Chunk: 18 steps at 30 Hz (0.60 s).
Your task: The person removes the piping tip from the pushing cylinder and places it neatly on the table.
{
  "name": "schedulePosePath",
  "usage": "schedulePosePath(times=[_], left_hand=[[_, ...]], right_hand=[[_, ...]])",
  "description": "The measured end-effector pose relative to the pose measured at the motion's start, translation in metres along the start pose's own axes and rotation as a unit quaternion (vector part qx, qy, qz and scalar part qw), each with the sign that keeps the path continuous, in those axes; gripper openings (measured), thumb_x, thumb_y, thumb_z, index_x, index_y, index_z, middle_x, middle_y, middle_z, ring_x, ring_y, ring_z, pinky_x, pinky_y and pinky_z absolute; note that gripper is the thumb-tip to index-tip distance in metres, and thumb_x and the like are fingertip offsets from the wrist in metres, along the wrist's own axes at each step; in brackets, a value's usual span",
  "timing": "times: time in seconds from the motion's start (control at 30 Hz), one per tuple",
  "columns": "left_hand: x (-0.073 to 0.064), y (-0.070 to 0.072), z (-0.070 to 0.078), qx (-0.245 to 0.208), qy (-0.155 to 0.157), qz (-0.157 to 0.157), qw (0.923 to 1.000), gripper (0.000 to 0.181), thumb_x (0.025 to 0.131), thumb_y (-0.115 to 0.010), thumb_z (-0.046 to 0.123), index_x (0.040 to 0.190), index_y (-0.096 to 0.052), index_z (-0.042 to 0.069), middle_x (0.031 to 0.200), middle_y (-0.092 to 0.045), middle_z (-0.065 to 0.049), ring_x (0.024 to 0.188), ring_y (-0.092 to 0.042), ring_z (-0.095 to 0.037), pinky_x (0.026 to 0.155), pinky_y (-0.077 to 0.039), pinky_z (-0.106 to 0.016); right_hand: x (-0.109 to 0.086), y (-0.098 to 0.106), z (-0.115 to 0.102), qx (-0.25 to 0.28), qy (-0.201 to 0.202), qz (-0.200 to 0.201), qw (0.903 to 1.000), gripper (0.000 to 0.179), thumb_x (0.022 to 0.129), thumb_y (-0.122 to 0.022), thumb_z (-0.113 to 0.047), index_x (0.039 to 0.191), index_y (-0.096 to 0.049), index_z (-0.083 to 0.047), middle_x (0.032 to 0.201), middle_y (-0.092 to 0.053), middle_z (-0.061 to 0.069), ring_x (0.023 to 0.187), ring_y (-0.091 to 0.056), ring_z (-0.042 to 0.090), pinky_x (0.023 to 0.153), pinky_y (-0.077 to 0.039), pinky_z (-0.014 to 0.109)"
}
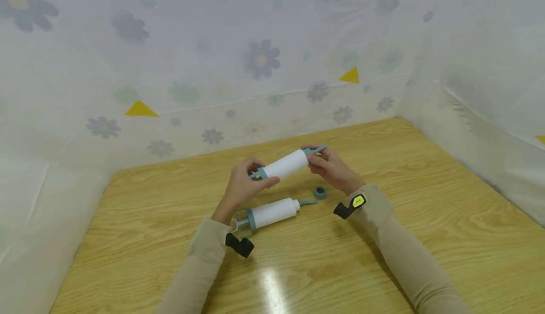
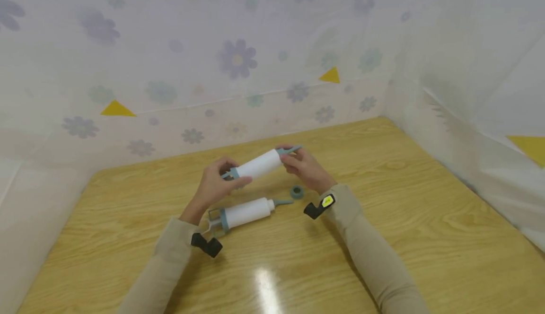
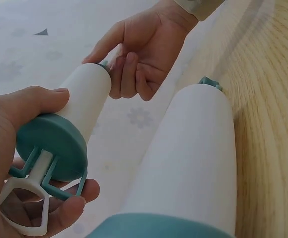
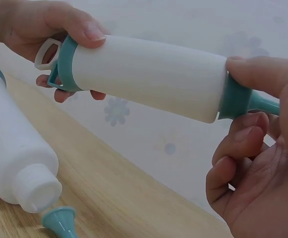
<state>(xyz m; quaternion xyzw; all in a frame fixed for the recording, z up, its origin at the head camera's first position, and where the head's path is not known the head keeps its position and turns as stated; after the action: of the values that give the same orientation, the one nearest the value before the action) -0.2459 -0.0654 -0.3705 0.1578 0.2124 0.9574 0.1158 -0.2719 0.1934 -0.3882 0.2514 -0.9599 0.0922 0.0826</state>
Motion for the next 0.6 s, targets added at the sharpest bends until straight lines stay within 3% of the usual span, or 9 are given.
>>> schedulePosePath(times=[0.33, 0.47, 0.6], left_hand=[[0.0002, -0.0021, 0.0001, -0.001, -0.017, 0.002, 0.9998, 0.036, 0.076, -0.083, 0.024, 0.101, -0.062, 0.009, 0.102, -0.063, -0.009, 0.085, -0.063, -0.022, 0.069, -0.055, -0.031], [-0.0002, -0.0043, 0.0003, 0.022, -0.047, 0.022, 0.9984, 0.036, 0.075, -0.084, 0.025, 0.099, -0.061, 0.011, 0.096, -0.064, -0.007, 0.075, -0.060, -0.019, 0.063, -0.052, -0.029], [-0.0009, -0.0048, 0.0019, 0.044, -0.068, 0.040, 0.9959, 0.038, 0.074, -0.085, 0.026, 0.099, -0.061, 0.011, 0.096, -0.066, -0.007, 0.073, -0.059, -0.019, 0.061, -0.051, -0.029]], right_hand=[[-0.0001, -0.0022, -0.0005, 0.015, 0.001, -0.005, 0.9999, 0.029, 0.102, -0.045, -0.035, 0.126, -0.054, -0.022, 0.105, -0.052, -0.005, 0.072, -0.031, 0.013, 0.068, -0.022, 0.032], [0.0009, -0.0022, 0.0010, 0.013, 0.008, -0.021, 0.9997, 0.029, 0.102, -0.042, -0.040, 0.121, -0.056, -0.024, 0.090, -0.046, -0.004, 0.066, -0.028, 0.014, 0.070, -0.019, 0.037], [0.0019, -0.0017, 0.0013, 0.000, 0.005, -0.023, 0.9997, 0.033, 0.102, -0.036, -0.045, 0.103, -0.056, -0.019, 0.075, -0.037, -0.003, 0.061, -0.026, 0.014, 0.068, -0.019, 0.037]])
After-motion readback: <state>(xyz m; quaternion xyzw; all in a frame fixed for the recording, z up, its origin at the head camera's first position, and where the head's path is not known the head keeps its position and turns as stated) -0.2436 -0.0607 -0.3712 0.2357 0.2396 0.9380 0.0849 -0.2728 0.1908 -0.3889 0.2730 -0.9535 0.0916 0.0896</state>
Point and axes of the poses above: each hand's wrist, its own x-axis towards the middle knuckle, its own y-axis out of the back of the hand, z = x × y, the point moved 1 cm from there along x, towards the middle knuckle
